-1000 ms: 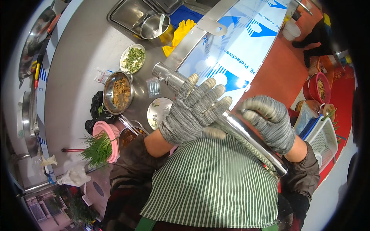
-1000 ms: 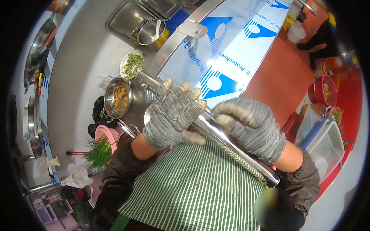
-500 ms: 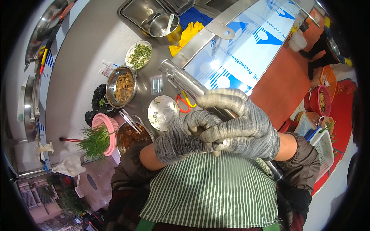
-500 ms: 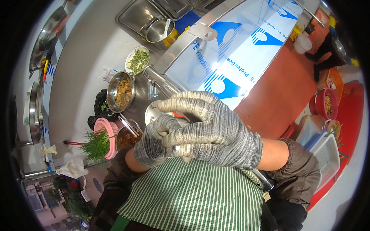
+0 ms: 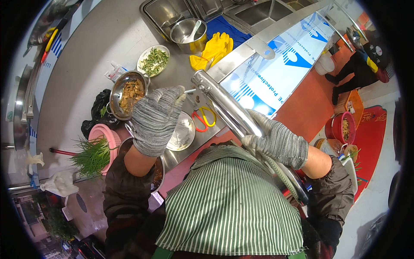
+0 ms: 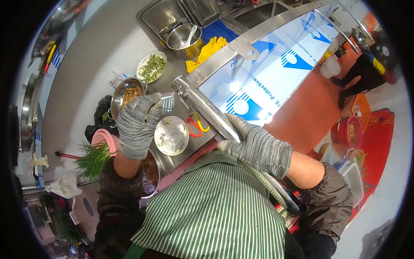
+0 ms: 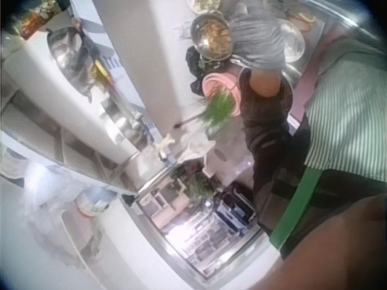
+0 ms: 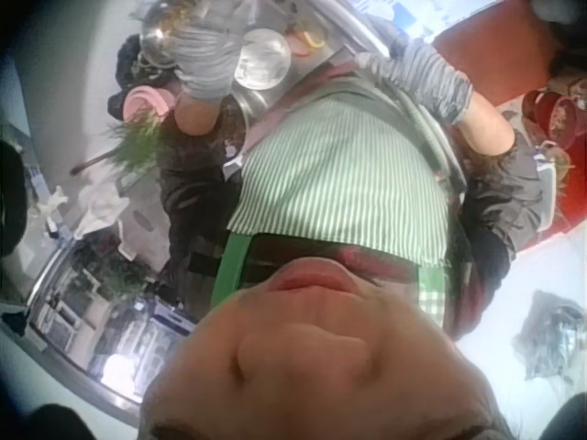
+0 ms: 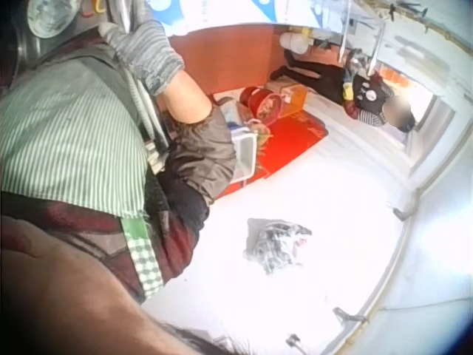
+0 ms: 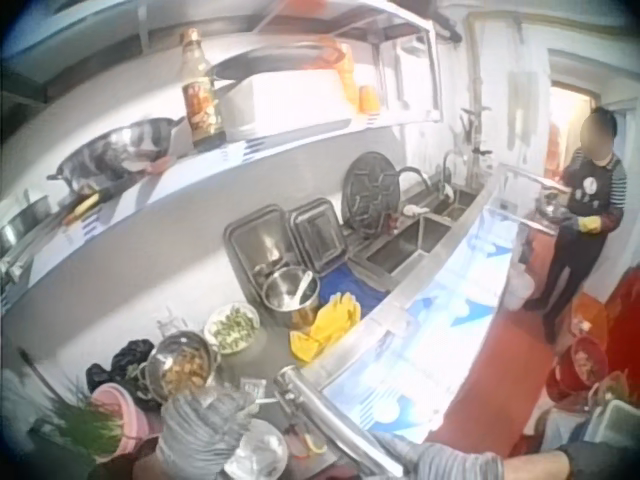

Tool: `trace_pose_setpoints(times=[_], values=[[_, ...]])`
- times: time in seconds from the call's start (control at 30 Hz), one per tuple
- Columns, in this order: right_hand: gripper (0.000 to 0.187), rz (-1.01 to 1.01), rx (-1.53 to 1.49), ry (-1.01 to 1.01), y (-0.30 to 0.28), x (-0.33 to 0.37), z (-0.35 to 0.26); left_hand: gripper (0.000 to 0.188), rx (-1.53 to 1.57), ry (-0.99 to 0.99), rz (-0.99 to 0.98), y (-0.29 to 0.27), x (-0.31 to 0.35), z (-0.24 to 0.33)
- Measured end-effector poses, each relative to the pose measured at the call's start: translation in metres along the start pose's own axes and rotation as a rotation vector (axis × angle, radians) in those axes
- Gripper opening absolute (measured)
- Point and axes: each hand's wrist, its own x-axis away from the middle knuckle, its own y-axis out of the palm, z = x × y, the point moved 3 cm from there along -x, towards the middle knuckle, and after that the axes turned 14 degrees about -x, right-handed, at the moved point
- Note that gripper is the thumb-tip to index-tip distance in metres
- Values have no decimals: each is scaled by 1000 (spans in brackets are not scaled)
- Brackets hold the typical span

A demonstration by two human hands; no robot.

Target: The person assembles a metal pole by inserting and tightening small metal components into its ends. They handle the pole with both hands, rotate it, and use a tool to secure the parts. The task occurs in a commercial kitchen with a stainless steel sink and various kitchen items visible.

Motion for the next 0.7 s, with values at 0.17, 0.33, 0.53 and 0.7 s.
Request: trace_pose_setpoints(times=[0.17, 0.33, 0.53, 0.7], values=[[81, 47, 88, 13, 0, 1, -5, 25, -121, 211, 8, 9, -7, 4], [79, 86, 73, 21, 1, 2, -4, 34, -223, 335, -59, 5, -15, 7], [76, 57, -32, -42, 2, 1, 1, 23, -274, 363, -170, 0, -27, 13], [73, -39, 17, -41, -3, -7, -1, 18, -102, 220, -359, 5, -38, 16]])
